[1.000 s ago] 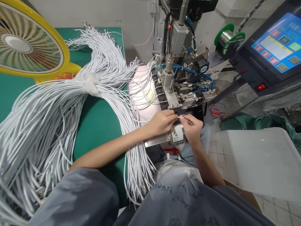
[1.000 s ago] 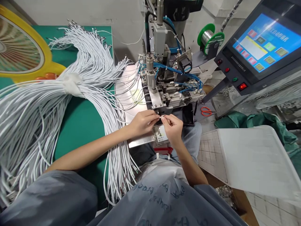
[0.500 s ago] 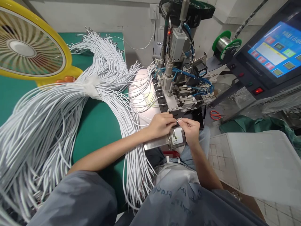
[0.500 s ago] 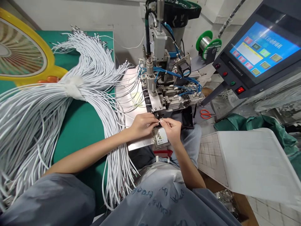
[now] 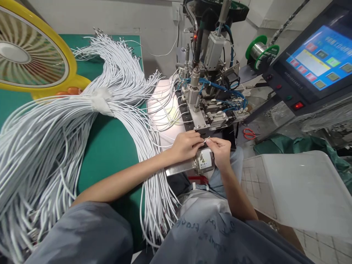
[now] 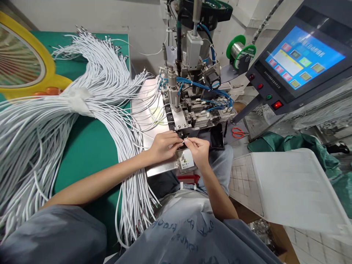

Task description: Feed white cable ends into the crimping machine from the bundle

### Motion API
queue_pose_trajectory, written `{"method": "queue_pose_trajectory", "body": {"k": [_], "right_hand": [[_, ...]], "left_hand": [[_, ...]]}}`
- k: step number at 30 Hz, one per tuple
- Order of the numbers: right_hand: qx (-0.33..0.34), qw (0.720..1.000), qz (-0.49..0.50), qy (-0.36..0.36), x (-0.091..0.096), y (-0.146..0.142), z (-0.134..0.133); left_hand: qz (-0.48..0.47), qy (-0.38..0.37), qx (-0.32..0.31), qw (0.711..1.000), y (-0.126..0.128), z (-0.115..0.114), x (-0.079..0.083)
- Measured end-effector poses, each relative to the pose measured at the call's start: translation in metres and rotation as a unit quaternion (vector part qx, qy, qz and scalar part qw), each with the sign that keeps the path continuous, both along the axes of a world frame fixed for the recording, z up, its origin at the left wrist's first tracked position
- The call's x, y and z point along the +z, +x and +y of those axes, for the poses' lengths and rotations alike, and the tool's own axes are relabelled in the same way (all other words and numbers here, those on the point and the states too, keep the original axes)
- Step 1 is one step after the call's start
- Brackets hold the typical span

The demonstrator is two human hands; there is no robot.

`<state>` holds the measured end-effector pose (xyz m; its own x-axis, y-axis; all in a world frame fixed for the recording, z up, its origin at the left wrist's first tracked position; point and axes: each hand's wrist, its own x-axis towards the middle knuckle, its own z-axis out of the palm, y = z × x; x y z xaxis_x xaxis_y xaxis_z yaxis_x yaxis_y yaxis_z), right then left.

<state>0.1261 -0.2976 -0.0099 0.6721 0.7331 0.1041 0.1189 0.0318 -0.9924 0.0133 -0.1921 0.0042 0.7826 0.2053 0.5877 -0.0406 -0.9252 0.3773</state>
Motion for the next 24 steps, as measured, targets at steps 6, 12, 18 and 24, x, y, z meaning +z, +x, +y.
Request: {"method": "queue_pose_trajectory", "body": {"k": [6, 12, 18, 24], "right_hand": [[-0.063, 0.968, -0.241, -0.030, 0.004, -0.007, -0.003], [0.086, 0.984, -0.138, -0.078, 0.012, 0.019, -0.001], [0.050, 0.996, -0.072, -0.035, 0.005, 0.014, 0.006], [-0.016, 0.995, -0.093, -0.029, -0.011, 0.005, 0.006]], "left_hand": [[0.040, 0.163, 0.030, 0.985, -0.003, 0.001, 0.004], [0.040, 0.269, 0.024, 0.962, -0.005, 0.002, 0.009], [0.060, 0.093, 0.057, 0.992, -0.001, 0.001, 0.001], [0.158, 0.031, 0.011, 0.987, 0.000, 0.003, 0.002]]}}
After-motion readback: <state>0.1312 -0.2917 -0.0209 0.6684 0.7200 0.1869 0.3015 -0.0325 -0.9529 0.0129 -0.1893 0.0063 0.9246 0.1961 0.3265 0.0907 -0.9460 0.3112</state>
